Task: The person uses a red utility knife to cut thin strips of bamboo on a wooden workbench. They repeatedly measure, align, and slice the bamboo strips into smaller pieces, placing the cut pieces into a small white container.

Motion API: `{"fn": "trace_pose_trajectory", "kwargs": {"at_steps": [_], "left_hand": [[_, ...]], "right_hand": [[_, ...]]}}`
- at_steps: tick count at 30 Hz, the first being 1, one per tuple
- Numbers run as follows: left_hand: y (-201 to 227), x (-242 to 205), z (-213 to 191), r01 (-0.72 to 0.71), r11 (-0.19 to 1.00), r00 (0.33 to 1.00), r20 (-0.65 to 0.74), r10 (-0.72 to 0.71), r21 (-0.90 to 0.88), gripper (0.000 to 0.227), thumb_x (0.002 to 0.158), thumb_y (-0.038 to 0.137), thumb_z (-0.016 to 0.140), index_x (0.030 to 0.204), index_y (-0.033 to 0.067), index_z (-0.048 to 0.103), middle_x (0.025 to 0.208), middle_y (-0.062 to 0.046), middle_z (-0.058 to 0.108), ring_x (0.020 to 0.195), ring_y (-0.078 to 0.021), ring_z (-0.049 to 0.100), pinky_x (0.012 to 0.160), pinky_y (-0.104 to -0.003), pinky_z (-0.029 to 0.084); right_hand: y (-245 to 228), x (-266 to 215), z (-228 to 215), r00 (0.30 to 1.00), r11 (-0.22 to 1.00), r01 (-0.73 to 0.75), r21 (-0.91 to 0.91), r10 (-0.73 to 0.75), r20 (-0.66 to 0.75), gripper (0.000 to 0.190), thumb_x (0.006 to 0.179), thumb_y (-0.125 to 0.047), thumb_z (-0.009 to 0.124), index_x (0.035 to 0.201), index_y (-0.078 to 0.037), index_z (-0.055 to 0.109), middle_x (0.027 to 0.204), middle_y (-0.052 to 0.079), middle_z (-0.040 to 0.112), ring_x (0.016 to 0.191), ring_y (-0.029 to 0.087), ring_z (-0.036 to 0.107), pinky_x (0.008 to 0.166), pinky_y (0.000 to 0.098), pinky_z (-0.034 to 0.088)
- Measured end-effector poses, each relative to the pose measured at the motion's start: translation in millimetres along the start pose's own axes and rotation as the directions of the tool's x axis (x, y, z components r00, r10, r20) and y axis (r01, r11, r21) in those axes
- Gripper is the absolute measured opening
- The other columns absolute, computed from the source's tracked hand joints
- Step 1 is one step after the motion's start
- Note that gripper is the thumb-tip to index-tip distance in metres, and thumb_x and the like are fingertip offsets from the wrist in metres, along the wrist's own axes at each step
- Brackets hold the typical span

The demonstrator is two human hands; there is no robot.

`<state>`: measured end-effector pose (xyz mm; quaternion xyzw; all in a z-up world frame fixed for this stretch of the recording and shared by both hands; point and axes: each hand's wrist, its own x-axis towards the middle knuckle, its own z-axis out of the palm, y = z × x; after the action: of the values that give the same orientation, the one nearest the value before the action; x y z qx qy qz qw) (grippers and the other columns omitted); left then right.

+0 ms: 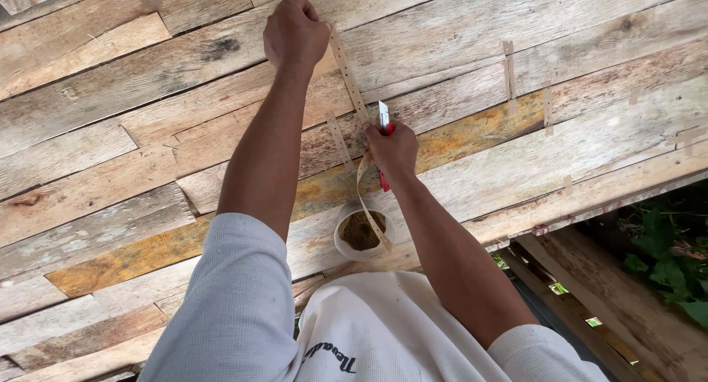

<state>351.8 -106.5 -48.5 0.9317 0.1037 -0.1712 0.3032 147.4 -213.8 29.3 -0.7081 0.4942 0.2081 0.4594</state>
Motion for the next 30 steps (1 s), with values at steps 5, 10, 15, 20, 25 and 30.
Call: {"fn": "trace_pose_trajectory", "kwargs": {"at_steps": [5,10,15,20,25,30], "left_hand": [[-0.4,-4.1,2.8,-0.015,1.0,0.999,-0.029,0.014,-0.027,0.035,0.078,0.018,0.086,0.07,0.0298,0.054,0.068,0.013,0.064,0.063,-0.0125,0.063,0.048,-0.036,0.047],[-2.8,-0.7,8.7,-0.044,0.999,0.999,-0.028,0.044,0.006,0.033,0.081,0.023,0.09,0.072,0.0295,0.059,0.07,0.011,0.068,0.066,-0.0154,0.067,0.05,-0.039,0.05],[-19.2,2.4,13.0,-0.211,0.976,0.977,-0.035,0.209,-0.05,0.022,0.088,0.013,0.072,0.081,0.0236,0.054,0.071,0.007,0.066,0.062,-0.0157,0.062,0.05,-0.039,0.045],[-25.7,-40.2,-23.1,-0.461,0.849,0.886,-0.079,0.457,-0.257,0.009,0.104,0.014,0.06,0.112,0.012,0.059,0.104,-0.007,0.059,0.094,-0.0228,0.056,0.079,-0.039,0.051],[-36.1,-77.6,9.4,-0.573,0.7,0.799,0.101,0.593,0.426,0.074,0.128,0.042,0.047,0.172,0.019,-0.007,0.18,-0.006,-0.008,0.167,-0.0329,-0.007,0.137,-0.06,0.0],[0.2,-107.0,18.0,-0.598,0.643,0.801,0.387,0.457,0.479,0.079,0.125,0.056,0.036,0.171,0.0045,-0.002,0.176,-0.014,-0.011,0.162,-0.0368,-0.012,0.13,-0.068,-0.004]], "right_hand": [[-4.0,2.7,0.2,0.999,0.998,-0.043,-0.04,0.043,0.008,0.025,0.093,-0.034,0.075,0.076,-0.015,0.072,0.069,-0.001,0.075,0.058,0.01,0.071,0.058,0.0293,0.059],[-5.6,0.6,-0.1,0.999,0.999,-0.045,-0.017,0.046,0.02,0.025,0.095,-0.032,0.074,0.076,-0.015,0.07,0.073,-0.001,0.077,0.058,0.01,0.073,0.056,0.0277,0.06],[-3.7,3.7,2.6,0.998,0.995,-0.057,-0.077,0.056,-0.004,0.024,0.093,-0.033,0.074,0.078,-0.015,0.071,0.072,0.0,0.076,0.058,0.011,0.07,0.056,0.0295,0.056],[-5.2,1.8,2.2,0.998,0.997,-0.058,-0.057,0.058,-0.002,0.023,0.094,-0.033,0.074,0.08,-0.015,0.073,0.071,-0.001,0.076,0.059,0.011,0.071,0.059,0.0296,0.058],[-2.6,3.1,3.8,0.999,0.996,-0.05,-0.08,0.048,-0.022,0.026,0.093,-0.037,0.074,0.077,-0.016,0.072,0.071,-0.001,0.077,0.061,0.01,0.073,0.06,0.0307,0.059],[-12.7,-6.5,-1.2,0.997,0.996,-0.076,0.049,0.075,0.007,0.026,0.093,-0.023,0.072,0.071,-0.015,0.062,0.071,0.003,0.076,0.057,0.013,0.074,0.053,0.0279,0.06]]}}
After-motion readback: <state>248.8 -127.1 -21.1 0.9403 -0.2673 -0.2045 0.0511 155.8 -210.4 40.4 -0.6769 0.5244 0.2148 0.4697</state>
